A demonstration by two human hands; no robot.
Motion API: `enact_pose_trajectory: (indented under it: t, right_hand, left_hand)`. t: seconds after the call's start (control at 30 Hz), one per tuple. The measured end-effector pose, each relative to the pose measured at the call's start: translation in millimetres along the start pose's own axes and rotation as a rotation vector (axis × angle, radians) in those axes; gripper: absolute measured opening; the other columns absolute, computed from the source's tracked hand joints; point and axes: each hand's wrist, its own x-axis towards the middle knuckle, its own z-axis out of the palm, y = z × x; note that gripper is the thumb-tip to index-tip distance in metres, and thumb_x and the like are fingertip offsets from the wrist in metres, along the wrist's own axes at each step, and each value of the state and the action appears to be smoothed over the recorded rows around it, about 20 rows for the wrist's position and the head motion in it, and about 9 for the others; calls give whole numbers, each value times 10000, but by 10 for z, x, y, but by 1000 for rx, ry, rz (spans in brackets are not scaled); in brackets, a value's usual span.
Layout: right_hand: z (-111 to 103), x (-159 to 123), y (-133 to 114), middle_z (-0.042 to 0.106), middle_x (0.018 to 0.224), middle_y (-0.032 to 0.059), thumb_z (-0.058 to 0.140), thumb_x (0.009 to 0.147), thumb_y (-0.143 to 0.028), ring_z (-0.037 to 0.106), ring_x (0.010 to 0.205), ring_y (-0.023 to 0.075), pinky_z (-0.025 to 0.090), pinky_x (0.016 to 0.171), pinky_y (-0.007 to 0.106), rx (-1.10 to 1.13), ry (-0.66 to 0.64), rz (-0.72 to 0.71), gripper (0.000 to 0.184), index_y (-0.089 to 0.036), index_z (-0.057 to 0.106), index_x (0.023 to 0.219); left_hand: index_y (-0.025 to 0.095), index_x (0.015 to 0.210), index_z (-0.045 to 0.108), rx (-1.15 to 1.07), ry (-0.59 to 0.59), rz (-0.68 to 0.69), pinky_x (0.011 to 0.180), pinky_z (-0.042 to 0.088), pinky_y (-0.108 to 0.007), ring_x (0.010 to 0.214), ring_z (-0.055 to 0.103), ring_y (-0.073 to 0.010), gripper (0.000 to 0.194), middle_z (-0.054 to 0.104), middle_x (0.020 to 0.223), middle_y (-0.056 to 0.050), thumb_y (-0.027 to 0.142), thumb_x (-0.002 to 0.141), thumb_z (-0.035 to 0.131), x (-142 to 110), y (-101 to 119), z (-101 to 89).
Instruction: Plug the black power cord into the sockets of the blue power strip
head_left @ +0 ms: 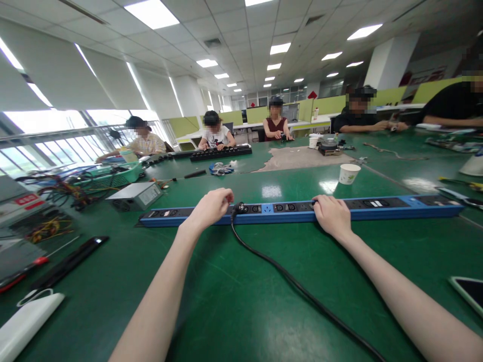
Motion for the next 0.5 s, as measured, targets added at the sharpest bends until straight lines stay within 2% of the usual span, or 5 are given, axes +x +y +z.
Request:
enact_pose_trajectory:
  t: [0.1,0.23,0.33,0.4,0.5]
  right_hand:
    - [9,1,9,782,1100,91,373,1059,-275,651,1065,250,360,969,382,-3,3,-2,370,-204,732,1118]
    - [16,3,12,784,1102,89,391,1053,-274,649,1057,248,354,961,379,-3,9,0,356,-203,735,1112]
    - [11,1,7,785,1106,91,396,1046,-267,649,1054,250,352,956,379,-11,8,2,353,-202,737,1113]
    - [6,0,5,785,1099,87,385,1052,-266,652,1058,250,354,959,378,-17,7,-1,362,-203,736,1118]
    - [2,0,3,785,1105,85,377,1058,-267,655,1065,249,356,965,379,-16,4,-4,367,-204,733,1121]
  left_hand:
    - [224,1099,767,16,-22,-81,881,523,-318,1003,730,-238,292,794,1098,-85,202,991,497,6,29,28]
    - [246,1039,799,17,-110,-189,808,526,-320,966,749,-274,360,815,1044,-92,553,990,619,6,112,74]
    - [268,1016,816,3,-133,-222,811,528,-315,991,754,-274,305,822,1035,-77,530,969,666,22,163,173]
    - [272,1095,807,-11,-106,-256,831,534,-323,1019,753,-274,275,822,1070,-70,480,951,699,36,160,266]
    - [272,1210,779,-67,-94,-290,869,548,-338,1080,749,-278,360,812,1169,-74,495,933,725,57,105,402]
